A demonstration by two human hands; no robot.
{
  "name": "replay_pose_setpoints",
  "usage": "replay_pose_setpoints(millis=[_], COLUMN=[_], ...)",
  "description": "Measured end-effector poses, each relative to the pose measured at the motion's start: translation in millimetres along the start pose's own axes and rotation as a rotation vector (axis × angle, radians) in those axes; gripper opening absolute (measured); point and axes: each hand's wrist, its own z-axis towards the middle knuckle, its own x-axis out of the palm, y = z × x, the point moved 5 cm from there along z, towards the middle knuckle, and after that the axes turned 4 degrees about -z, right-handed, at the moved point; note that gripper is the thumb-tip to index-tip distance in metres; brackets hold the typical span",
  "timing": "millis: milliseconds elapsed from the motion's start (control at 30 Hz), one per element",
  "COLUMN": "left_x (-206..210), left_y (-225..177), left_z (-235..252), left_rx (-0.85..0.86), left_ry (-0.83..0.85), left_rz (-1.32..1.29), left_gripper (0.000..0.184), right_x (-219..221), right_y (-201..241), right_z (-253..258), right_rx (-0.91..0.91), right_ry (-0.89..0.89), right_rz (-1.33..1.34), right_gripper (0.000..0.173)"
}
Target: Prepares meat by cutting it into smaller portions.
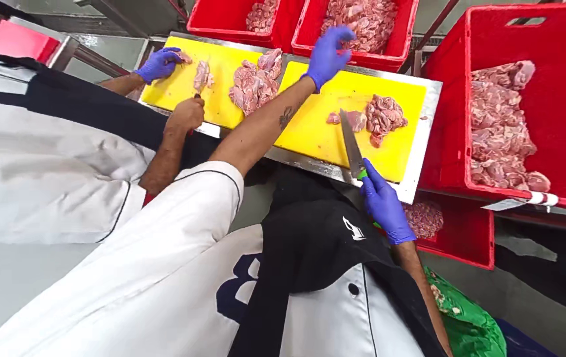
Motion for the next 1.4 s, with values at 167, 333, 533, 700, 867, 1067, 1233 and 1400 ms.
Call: replay_pose_setpoints(millis=[167,333,533,700,867,1067,1233,1400], left_x=[100.6,110.8,81.3,75.5,75.2,47.1,43.8,36.6], left_y=[-33.5,-28.1,-26.7,-30.0,-29.6,-41.1,30.2,38.6], left_z=[-56.4,-51.2,-53.3,-57.1,-51.5,-69.2,-149.3,-163.1], left_rx=[0.575,0.589,0.324,0.130,0.245,0.476,0.434,0.410], left_ry=[0.796,0.867,0.860,0.832,0.856,0.864,0.767,0.505], left_rz=[0.390,0.524,0.529,0.379,0.372,0.232,0.364,0.210], left_gripper=[0.028,0.025,0.032,0.019,0.025,0.017,0.023,0.025], right_x=[29.5,37.7,39.6,43.9,44.0,-18.1,-32.7,1.5], right_y=[11.7,12.0,13.2,14.9,32.3,-4.8,-4.7,7.5], right_z=[6.6,11.7,12.2,24.3,44.4,57.0,35.3,4.2], right_rx=[-0.094,-0.145,-0.174,-0.207,-0.227,0.021,0.041,-0.076], right_ry=[0.046,0.045,0.067,0.110,0.100,-0.110,-0.149,0.000], right_rz=[-0.099,-0.141,-0.194,-0.180,-0.327,-0.333,-0.274,-0.260], right_gripper=[0.048,0.048,0.050,0.052,0.049,0.050,0.050,0.049])
